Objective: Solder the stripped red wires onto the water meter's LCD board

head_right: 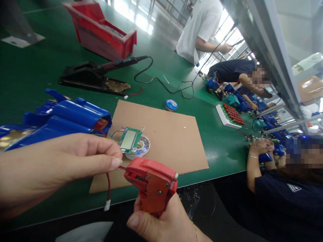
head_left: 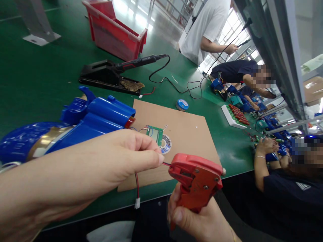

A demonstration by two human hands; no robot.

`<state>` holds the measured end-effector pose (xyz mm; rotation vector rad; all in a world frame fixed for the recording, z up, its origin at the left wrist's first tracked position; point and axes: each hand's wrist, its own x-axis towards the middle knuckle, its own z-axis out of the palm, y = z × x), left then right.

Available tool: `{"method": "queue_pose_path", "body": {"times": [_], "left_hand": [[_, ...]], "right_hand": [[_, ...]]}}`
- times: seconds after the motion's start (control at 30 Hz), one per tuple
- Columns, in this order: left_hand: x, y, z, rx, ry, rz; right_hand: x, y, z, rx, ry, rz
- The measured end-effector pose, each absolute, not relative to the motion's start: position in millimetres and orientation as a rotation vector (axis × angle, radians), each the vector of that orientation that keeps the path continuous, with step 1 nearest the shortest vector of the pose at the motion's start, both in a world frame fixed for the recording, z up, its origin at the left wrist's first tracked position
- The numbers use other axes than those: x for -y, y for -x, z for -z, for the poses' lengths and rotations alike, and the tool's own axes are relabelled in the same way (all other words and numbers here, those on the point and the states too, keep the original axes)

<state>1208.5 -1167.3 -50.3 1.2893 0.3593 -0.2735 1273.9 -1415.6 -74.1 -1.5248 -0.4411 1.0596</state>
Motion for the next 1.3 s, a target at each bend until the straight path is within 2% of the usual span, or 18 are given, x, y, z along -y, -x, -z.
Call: {"method": "queue_pose_path", "body": {"times": [0.53,1.3], "left_hand": [[1163.9,-1207.1,68.0,-0.324,-1.313,0.284],[1168.2,-1209.7,54.5,-0.338,-1.280,0.282]], "right_hand": [[1418.2,-1274.4,79.9,0.447,1.493,-1.046],[1418.5,-1276.6,76.1,0.530,1.483,-0.969]]}}
